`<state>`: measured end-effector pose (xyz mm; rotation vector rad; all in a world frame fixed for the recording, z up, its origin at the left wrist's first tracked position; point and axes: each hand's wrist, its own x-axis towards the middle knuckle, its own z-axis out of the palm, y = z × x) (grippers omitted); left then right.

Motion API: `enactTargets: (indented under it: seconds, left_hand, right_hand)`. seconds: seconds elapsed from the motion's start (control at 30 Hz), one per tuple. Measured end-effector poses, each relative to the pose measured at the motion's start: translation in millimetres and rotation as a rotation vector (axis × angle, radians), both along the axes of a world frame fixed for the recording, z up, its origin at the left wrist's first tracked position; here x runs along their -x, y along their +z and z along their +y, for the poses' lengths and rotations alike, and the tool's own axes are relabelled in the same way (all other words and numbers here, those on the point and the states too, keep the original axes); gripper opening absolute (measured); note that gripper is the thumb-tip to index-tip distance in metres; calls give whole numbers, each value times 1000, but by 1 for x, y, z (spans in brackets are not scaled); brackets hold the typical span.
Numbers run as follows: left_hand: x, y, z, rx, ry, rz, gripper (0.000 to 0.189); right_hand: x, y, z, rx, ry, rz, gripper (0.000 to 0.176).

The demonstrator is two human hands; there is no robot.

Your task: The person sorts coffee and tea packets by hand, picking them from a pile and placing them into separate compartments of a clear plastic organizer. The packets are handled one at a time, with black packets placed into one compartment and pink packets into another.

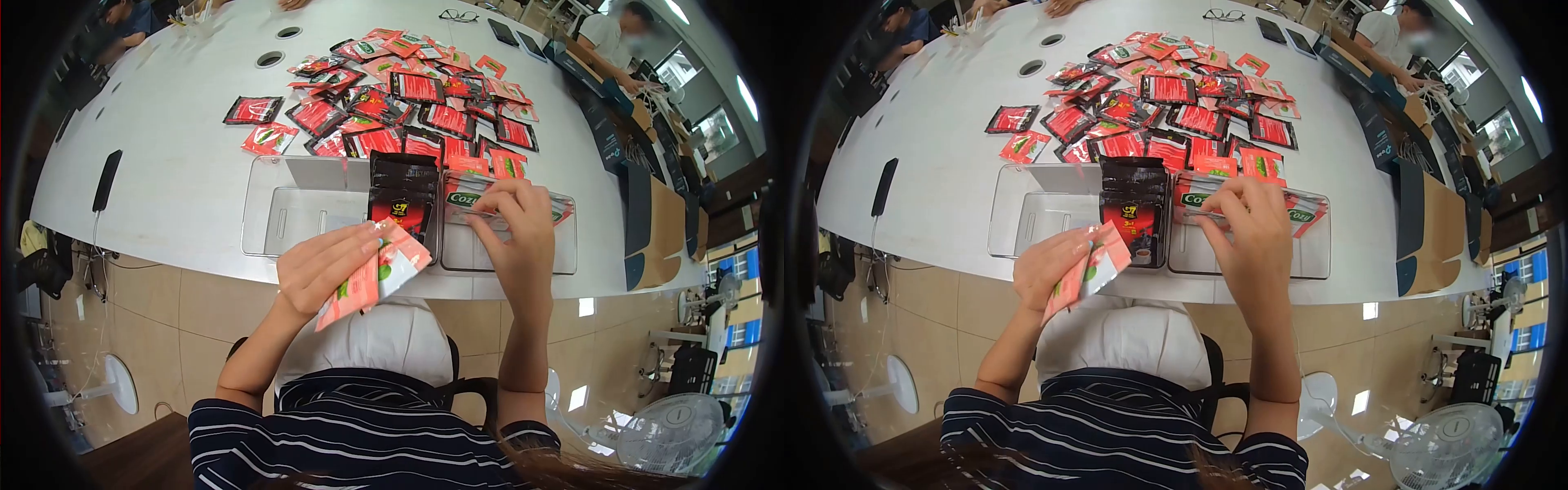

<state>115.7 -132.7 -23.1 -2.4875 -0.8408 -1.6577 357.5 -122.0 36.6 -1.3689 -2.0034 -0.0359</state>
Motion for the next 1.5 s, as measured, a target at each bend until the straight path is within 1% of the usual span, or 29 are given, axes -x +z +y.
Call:
enactTargets:
  seconds: [0.1, 0.2, 0.3, 0.5, 0.6, 0.7, 0.8, 0.83, 0.87, 0.93, 0.97, 1.07, 1.1, 1.17, 1.3, 1.4, 1.5]
  left_hand:
    - [-2, -5, 4, -100, 49, 15, 30]
    - [-2, -6, 4, -113, 79, 34, 27]
    - [-3, -6, 4, -111, 92, 33, 25]
    - [-4, -6, 6, -150, 97, 29, 25]
    - [-4, -6, 6, -136, 103, 26, 25]
    - [-3, -4, 3, -74, 95, 29, 28]
    - [-4, 2, -1, 43, 66, 6, 33]
    - [-7, 6, -1, 84, 62, -13, 34]
    - [-9, 8, -2, 124, 58, -32, 34]
    - [-6, 11, -4, 243, 14, 15, 35]
    - [-4, 12, -5, 299, -9, 40, 36]
    - [-5, 18, -8, 498, -75, -226, 33]
    - [-9, 23, -9, 541, -72, -369, 30]
    - [-5, 25, -12, 649, -62, -426, 28]
    - [-3, 29, -12, 891, -124, -521, 22]
    - [-3, 31, -8, 876, -185, -506, 17]
    - [0, 30, -9, 868, -200, -505, 27]
  right_hand:
    - [-6, 5, 7, -28, -9, -248, 30]
    - [-8, 8, 13, -2, 8, -362, 40]
    - [-5, 11, 17, 31, -11, -398, 50]
    - [-2, 9, 22, 0, -62, -442, 60]
    - [-2, 9, 19, 4, -59, -416, 60]
    - [-1, 9, 14, -96, 70, -248, 56]
    - [12, 12, 0, -76, 331, -30, 51]
    - [21, 16, -5, -103, 400, 37, 45]
    - [24, 13, -7, -128, 437, 24, 43]
    - [26, 5, -9, -186, 508, 1, 39]
    - [28, -2, -9, -203, 454, 89, 29]
    - [28, 1, -9, 33, 297, 334, 22]
    - [26, 1, -9, 73, 269, 385, 20]
    - [18, 1, -10, 157, 213, 486, 15]
    - [1, -6, -12, -17, 110, 559, 14]
    - [-31, -7, -14, -105, -99, 624, 13]
    - [-71, 1, -21, 10, -185, 517, 13]
